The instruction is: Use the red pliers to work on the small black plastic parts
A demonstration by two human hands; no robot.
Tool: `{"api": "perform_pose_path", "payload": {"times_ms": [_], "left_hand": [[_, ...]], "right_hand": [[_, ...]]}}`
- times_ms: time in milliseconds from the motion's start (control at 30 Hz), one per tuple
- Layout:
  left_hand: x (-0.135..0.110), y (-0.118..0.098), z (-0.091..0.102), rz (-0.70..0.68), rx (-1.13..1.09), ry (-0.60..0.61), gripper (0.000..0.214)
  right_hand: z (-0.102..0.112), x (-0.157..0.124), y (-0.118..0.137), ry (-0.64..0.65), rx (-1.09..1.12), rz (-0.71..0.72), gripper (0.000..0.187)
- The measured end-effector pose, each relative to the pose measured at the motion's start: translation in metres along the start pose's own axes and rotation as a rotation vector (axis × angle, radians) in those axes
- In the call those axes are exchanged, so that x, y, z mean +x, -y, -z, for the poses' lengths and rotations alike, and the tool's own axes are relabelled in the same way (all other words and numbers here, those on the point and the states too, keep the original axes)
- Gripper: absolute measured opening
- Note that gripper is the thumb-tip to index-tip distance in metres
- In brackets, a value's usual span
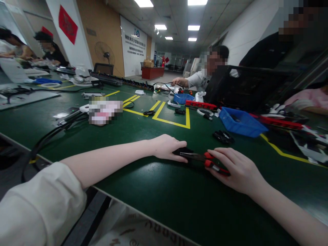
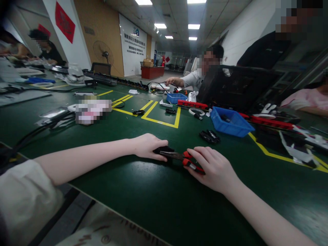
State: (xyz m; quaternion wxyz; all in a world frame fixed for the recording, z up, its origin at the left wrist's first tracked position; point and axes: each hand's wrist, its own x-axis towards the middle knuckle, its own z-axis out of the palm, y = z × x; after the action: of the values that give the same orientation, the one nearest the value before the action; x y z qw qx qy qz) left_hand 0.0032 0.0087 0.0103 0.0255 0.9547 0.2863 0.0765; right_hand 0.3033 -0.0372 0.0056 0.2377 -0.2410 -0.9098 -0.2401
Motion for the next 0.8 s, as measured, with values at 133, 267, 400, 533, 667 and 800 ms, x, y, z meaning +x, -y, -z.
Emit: {"api": "perform_pose_path", "payload": {"times_ms": [133, 267, 400, 533, 667, 800], "left_hand": [[0.0007, -0.0001, -0.0001, 0.004, 0.013, 0.016, 0.049], [0.0010, -0.0002, -0.0008, 0.009, 0.025, 0.014, 0.050], [0.0011, 0.0001, -0.0012, 0.003, 0.018, 0.010, 0.049], [0.0010, 0.0004, -0.0012, 0.001, 0.011, 0.007, 0.049], [0.0012, 0.0011, -0.0021, -0.003, 0.019, 0.006, 0.050], [0.0014, 0.0015, -0.0026, -0.007, 0.017, 0.009, 0.050]], "right_hand": [[-0.0014, 0.0004, -0.0005, -0.020, -0.046, 0.029, 0.039], [-0.0011, 0.0013, -0.0001, -0.029, -0.057, 0.038, 0.037], [0.0001, 0.0015, 0.0001, -0.031, -0.066, 0.047, 0.036], [0.0001, -0.0001, -0.0010, -0.034, -0.059, 0.040, 0.038], [0.0003, 0.0001, -0.0014, -0.032, -0.040, 0.032, 0.039], [0.0007, 0.0021, -0.0003, -0.029, -0.033, 0.034, 0.040]]}}
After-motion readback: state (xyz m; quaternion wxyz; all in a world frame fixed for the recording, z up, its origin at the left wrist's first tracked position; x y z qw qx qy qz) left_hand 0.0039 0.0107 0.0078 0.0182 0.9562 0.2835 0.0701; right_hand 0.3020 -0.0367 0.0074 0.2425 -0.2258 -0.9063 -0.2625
